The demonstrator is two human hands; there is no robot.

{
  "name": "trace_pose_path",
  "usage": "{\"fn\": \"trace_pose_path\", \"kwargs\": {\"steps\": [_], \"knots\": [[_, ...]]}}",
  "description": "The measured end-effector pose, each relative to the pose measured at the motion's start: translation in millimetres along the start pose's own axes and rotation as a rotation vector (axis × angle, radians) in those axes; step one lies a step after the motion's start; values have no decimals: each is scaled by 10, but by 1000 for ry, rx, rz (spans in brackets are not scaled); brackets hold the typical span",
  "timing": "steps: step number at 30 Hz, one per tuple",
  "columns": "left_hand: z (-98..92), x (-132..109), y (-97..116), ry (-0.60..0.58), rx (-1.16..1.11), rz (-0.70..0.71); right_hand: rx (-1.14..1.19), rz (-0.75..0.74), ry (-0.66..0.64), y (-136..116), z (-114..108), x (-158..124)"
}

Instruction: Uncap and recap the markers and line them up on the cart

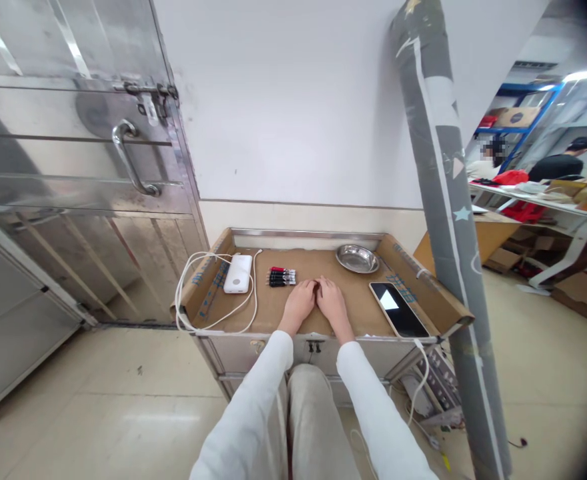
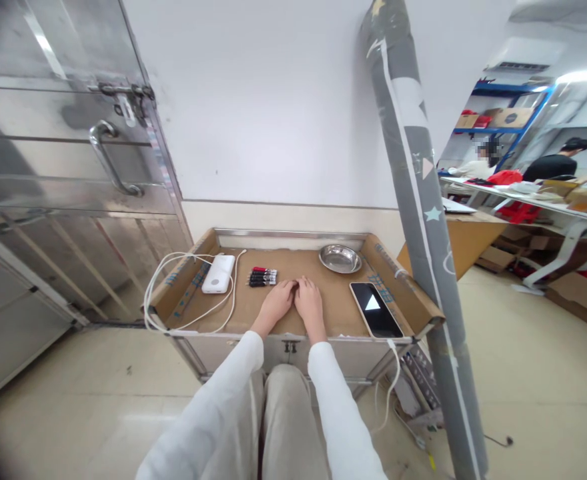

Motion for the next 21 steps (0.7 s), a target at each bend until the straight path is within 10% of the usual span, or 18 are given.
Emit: {"fn": "trace_pose_path", "kwargs": {"steps": [5,13,21], "knots": [[-31,-46,60,3,114,28,7,-6,6,-13,-31,-25],[-61,-175,97,466,478,-382,-3,-19,9,-36,-68,-41],[-22,-139,64,212,460,-180,210,-217,-22,-65,-101,16]]}}
Point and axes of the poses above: each hand's wrist, its own x-axis towards the middle knuckle, its own z-axis out of the palm, y = z × x, the point moved 1 cm from there along x, towards the middle knuckle, and after that the axes turned 14 degrees about -x, right-handed, at the moved point
